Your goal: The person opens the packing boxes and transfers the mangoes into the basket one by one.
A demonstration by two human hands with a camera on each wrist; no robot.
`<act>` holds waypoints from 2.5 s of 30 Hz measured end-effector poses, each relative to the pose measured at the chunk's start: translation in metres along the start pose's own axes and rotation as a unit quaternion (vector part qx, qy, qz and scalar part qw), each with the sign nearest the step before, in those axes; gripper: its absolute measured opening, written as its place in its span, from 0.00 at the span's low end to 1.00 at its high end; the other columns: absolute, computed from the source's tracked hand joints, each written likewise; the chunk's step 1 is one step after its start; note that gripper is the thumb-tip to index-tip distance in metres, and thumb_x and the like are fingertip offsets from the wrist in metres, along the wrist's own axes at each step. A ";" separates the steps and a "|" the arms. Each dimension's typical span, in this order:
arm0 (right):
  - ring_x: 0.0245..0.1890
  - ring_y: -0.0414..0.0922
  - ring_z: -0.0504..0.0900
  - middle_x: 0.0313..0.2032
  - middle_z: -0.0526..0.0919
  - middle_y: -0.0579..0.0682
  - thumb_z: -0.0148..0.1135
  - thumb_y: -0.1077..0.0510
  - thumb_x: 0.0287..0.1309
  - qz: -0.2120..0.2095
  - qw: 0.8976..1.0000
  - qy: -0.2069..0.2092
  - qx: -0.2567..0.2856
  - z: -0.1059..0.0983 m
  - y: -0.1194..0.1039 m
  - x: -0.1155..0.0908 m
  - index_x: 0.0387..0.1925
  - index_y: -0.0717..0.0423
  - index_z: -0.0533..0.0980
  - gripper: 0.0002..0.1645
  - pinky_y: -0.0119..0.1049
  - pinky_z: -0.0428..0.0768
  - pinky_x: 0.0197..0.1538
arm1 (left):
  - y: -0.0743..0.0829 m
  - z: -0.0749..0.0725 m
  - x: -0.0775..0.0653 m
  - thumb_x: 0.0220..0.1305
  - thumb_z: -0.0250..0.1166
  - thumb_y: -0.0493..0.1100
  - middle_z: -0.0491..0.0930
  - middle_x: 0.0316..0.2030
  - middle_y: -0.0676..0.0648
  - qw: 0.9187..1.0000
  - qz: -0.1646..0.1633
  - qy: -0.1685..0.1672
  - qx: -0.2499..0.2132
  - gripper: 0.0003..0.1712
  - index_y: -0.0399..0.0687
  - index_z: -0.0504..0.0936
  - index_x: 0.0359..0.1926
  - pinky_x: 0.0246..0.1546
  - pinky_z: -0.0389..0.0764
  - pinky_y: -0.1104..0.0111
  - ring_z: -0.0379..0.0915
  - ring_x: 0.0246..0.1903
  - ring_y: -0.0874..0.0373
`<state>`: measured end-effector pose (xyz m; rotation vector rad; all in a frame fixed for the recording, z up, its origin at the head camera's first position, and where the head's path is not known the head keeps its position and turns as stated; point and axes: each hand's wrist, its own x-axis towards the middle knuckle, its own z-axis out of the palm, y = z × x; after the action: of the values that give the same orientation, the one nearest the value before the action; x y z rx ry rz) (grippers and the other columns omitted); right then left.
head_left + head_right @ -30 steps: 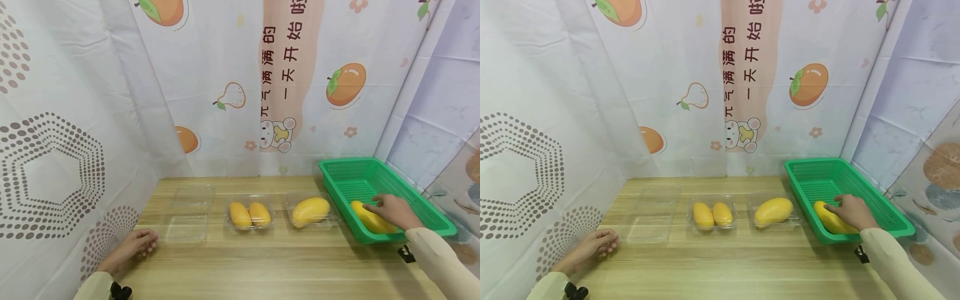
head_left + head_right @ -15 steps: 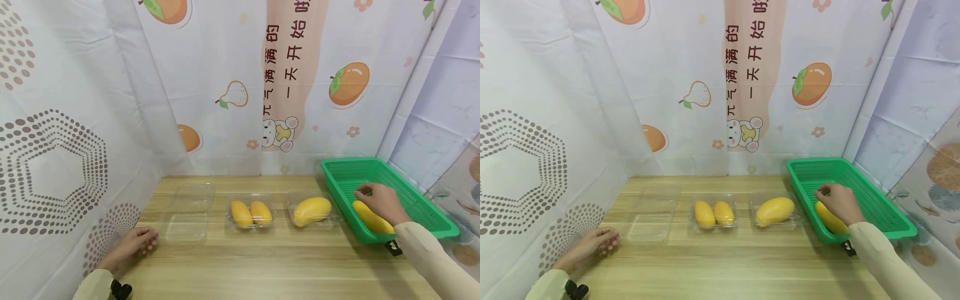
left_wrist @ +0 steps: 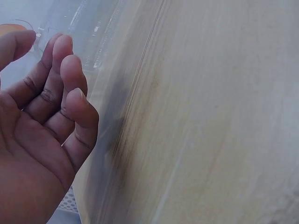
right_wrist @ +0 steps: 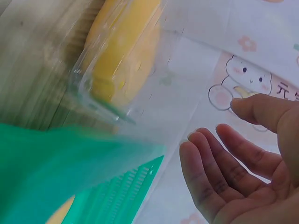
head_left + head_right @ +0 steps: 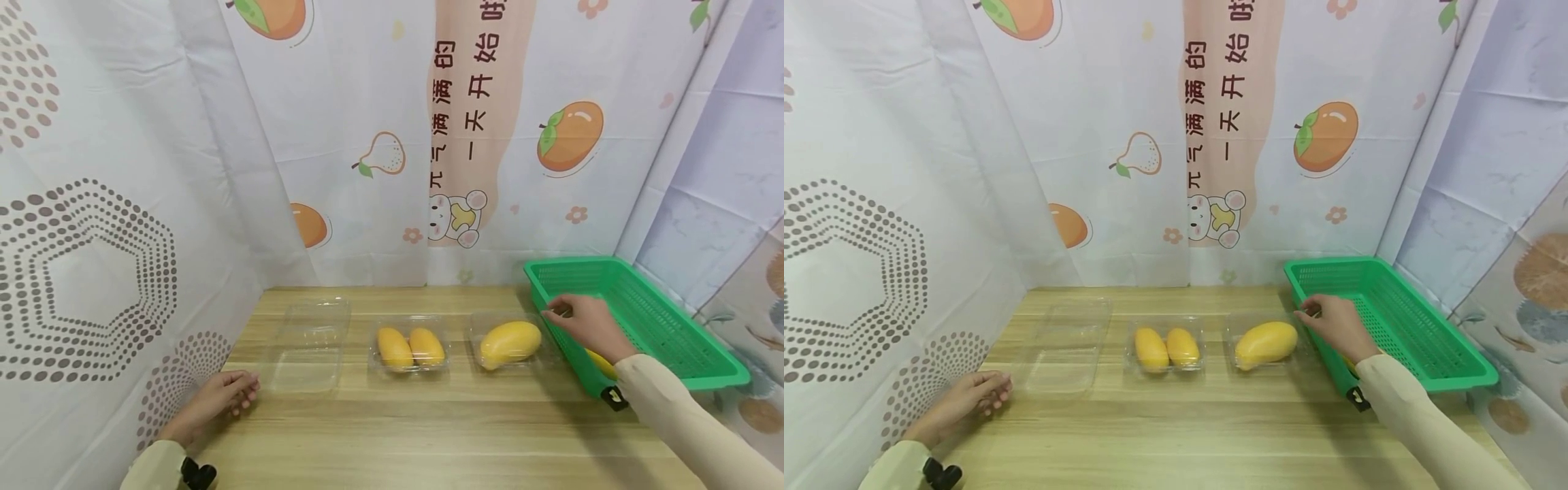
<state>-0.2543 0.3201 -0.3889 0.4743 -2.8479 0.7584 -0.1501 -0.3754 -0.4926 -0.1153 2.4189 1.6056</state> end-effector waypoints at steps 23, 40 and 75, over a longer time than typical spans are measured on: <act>0.37 0.46 0.84 0.36 0.87 0.47 0.67 0.51 0.69 -0.029 0.999 -0.021 0.027 0.029 -0.049 0.021 0.44 0.56 0.85 0.13 0.48 0.84 0.40 | 0.000 0.009 -0.003 0.78 0.60 0.50 0.80 0.33 0.46 0.999 0.026 -0.043 0.007 0.23 0.28 0.79 0.44 0.26 0.80 0.67 0.74 0.27 0.59; 0.33 0.41 0.81 0.33 0.85 0.44 0.67 0.55 0.67 -0.048 0.997 -0.046 0.028 0.056 -0.072 0.029 0.41 0.56 0.85 0.09 0.41 0.82 0.38 | 0.017 0.052 0.002 0.78 0.59 0.49 0.80 0.32 0.47 0.989 0.039 -0.140 -0.037 0.22 0.27 0.78 0.45 0.23 0.75 0.70 0.69 0.25 0.60; 0.28 0.36 0.78 0.28 0.82 0.40 0.71 0.56 0.64 -0.099 0.990 -0.082 0.060 0.099 -0.129 0.028 0.38 0.55 0.85 0.06 0.33 0.79 0.34 | 0.059 0.122 0.031 0.77 0.60 0.53 0.82 0.35 0.43 0.982 0.057 -0.177 -0.029 0.23 0.33 0.81 0.48 0.25 0.76 0.69 0.73 0.28 0.57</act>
<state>-0.2434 0.1569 -0.4093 0.8598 -2.8551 0.8929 -0.1734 -0.2382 -0.4925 0.2811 2.1393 1.5861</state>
